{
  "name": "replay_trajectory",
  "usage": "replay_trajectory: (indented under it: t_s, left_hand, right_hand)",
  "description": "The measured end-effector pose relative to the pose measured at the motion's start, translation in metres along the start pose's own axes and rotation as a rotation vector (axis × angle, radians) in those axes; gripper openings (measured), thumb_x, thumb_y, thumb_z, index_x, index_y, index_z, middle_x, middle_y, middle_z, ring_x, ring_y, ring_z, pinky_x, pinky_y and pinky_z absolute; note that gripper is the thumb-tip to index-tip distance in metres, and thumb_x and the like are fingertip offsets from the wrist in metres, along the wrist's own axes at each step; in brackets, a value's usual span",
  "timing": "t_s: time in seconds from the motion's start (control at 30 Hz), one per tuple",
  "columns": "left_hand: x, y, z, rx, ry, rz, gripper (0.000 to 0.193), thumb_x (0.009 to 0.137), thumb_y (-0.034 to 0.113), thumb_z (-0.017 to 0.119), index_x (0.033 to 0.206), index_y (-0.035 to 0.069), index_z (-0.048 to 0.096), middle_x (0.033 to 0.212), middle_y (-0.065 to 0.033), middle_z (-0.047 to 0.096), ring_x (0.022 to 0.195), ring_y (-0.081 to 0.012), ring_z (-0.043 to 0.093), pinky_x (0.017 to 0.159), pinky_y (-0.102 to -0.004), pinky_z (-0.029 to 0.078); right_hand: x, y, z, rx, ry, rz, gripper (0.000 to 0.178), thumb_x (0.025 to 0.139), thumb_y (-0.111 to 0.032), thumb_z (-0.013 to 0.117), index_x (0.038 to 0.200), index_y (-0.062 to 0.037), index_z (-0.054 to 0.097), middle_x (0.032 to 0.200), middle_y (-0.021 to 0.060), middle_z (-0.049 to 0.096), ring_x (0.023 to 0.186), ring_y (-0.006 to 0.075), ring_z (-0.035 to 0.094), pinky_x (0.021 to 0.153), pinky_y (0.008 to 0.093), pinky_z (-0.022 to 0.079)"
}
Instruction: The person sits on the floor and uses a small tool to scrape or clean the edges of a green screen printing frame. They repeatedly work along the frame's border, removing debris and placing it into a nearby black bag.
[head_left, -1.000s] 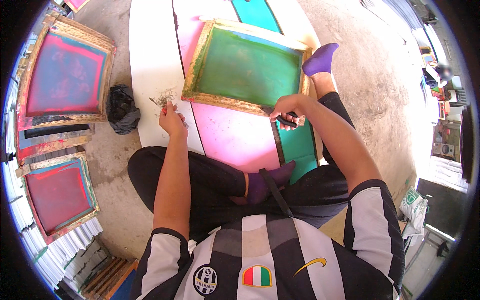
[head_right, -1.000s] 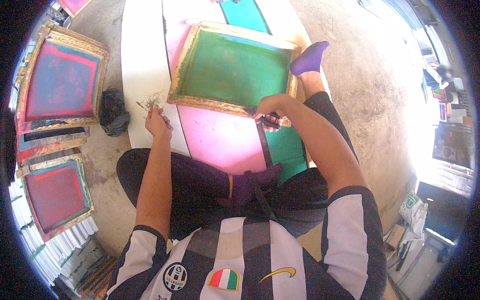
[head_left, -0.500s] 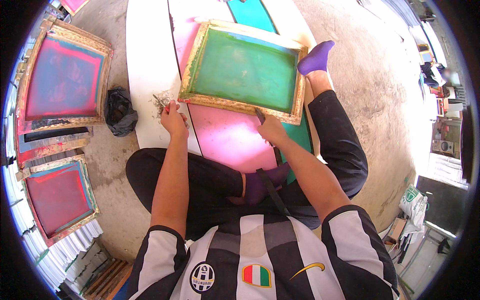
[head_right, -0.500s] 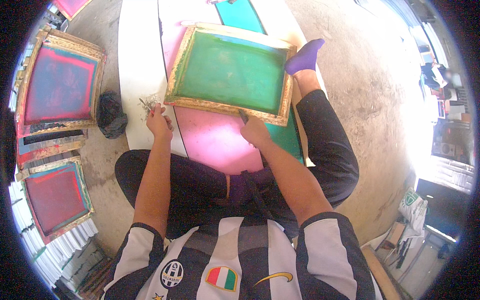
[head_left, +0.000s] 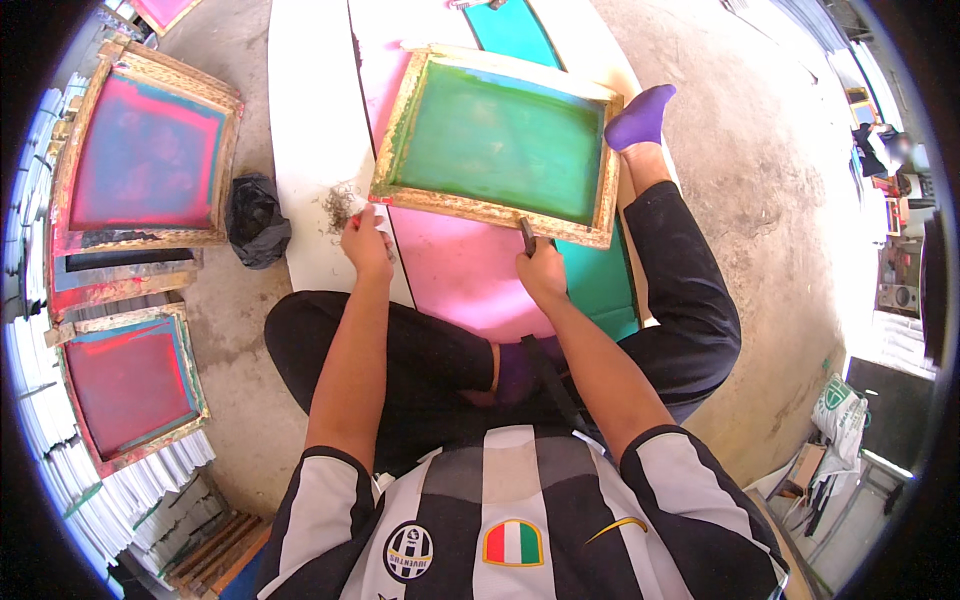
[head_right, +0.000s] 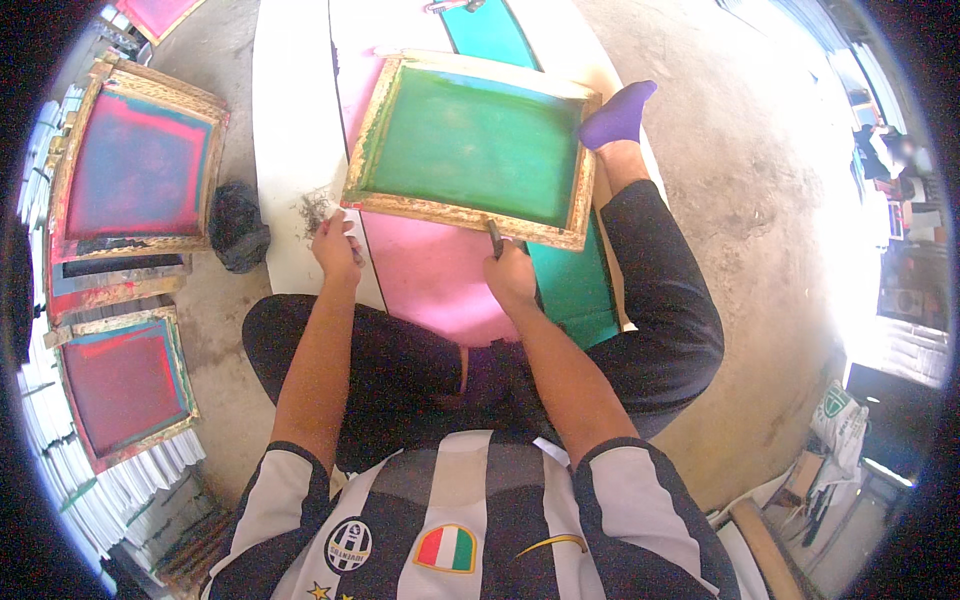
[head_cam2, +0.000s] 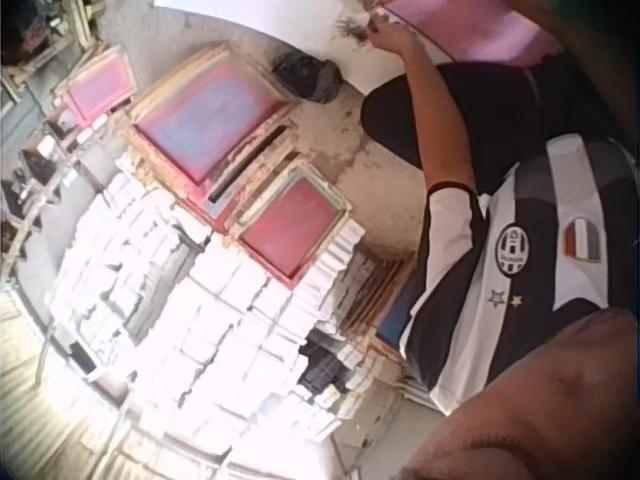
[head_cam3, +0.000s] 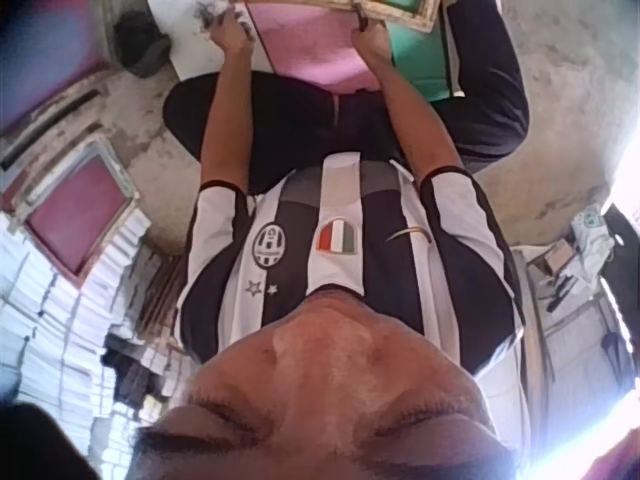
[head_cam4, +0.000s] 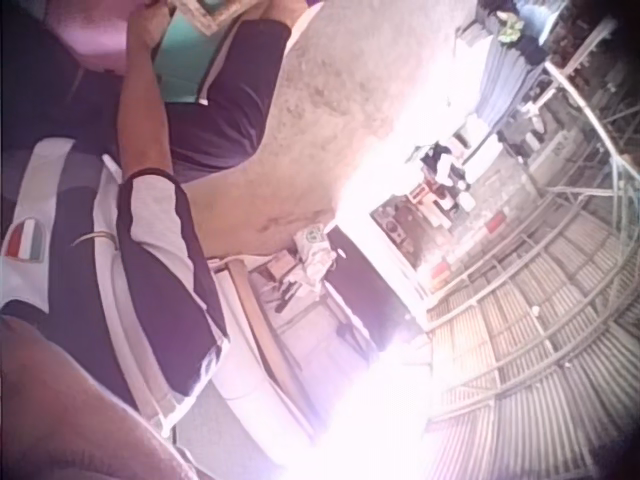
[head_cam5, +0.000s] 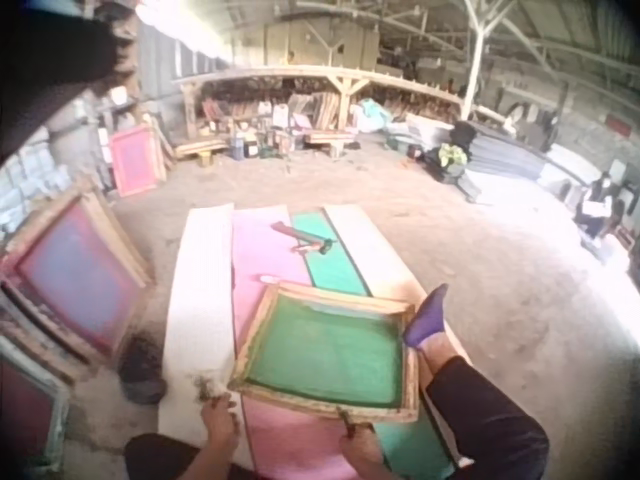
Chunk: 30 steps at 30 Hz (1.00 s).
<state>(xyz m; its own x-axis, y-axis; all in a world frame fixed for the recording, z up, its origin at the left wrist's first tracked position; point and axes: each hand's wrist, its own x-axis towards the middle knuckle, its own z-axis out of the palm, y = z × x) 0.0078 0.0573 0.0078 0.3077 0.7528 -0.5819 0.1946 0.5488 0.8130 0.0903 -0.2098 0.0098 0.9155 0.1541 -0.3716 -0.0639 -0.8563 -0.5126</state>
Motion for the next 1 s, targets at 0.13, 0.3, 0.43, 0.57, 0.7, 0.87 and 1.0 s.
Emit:
replay_trajectory:
  t_s: [0.13,0.3,0.43,0.57,0.7,0.87,1.0]
  left_hand:
    - [-0.021,-0.003,0.004,0.353,-0.411,-0.032,0.030,0.090,0.036,0.068,0.092,0.007,0.062,0.070,0.0006,0.057,0.046,-0.0086,0.047,0.035,-0.0258,0.031]
    - [-0.057,-0.009,0.011,0.355,-0.737,-0.104,0.027,0.091,0.032,0.070,0.096,0.006,0.065,0.074,0.0004,0.061,0.046,-0.0073,0.047,0.038,-0.0240,0.033]
    - [-0.053,-0.012,0.009,0.278,-0.752,-0.163,0.020,0.092,0.026,0.070,0.095,0.006,0.065,0.076,-0.0001,0.061,0.048,-0.0075,0.047,0.043,-0.0242,0.037]
    - [-0.037,-0.021,-0.001,0.196,-0.697,-0.179,0.019,0.091,0.024,0.070,0.095,0.006,0.064,0.075,0.0000,0.060,0.049,-0.0079,0.047,0.044,-0.0248,0.038]
    - [-0.029,-0.014,0.002,0.134,-0.571,-0.151,0.020,0.092,0.026,0.069,0.095,0.009,0.059,0.074,-0.0001,0.056,0.047,-0.0103,0.044,0.039,-0.0277,0.035]
    - [-0.007,0.004,-0.015,0.142,-0.165,-0.174,0.026,0.090,0.032,0.071,0.091,0.009,0.059,0.069,-0.0004,0.054,0.046,-0.0128,0.045,0.036,-0.0318,0.032]
    - [0.044,-0.014,-0.035,-0.102,0.072,-0.112,0.025,0.090,0.032,0.070,0.083,0.010,0.059,0.064,-0.0002,0.052,0.045,-0.0133,0.045,0.037,-0.0315,0.031]
  right_hand:
    - [-0.022,-0.007,0.008,0.101,-0.078,-0.181,0.025,0.081,-0.020,0.059,0.092,0.0014,0.065,0.085,0.0296,0.066,0.084,0.0459,0.067,0.078,0.0526,0.052]
    - [-0.044,-0.035,0.024,0.212,-0.271,-0.244,0.025,0.082,-0.020,0.059,0.092,0.0020,0.064,0.085,0.0283,0.067,0.084,0.0459,0.066,0.077,0.0507,0.052]
    - [-0.043,-0.040,0.035,0.232,-0.367,-0.267,0.026,0.083,-0.020,0.059,0.097,0.0020,0.063,0.084,0.0263,0.067,0.080,0.0414,0.068,0.073,0.0477,0.054]
    - [-0.042,-0.048,0.027,0.431,-0.668,-0.131,0.033,0.091,-0.019,0.060,0.116,0.0020,0.060,0.081,0.0137,0.067,0.064,0.0201,0.067,0.057,0.0324,0.053]
    - [-0.040,-0.037,0.030,0.615,-0.818,-0.036,0.044,0.097,-0.029,0.059,0.130,0.0002,0.053,0.095,0.0156,0.067,0.076,0.0235,0.069,0.062,0.0368,0.054]
    - [-0.024,-0.021,0.005,0.645,-0.745,0.154,0.040,0.097,-0.035,0.057,0.122,-0.0035,0.052,0.092,0.0124,0.066,0.075,0.0226,0.069,0.058,0.0403,0.052]
    - [-0.005,-0.012,-0.019,0.605,-0.716,0.252,0.041,0.097,-0.037,0.057,0.120,-0.0033,0.050,0.096,0.0150,0.064,0.075,0.0263,0.068,0.058,0.0456,0.051]
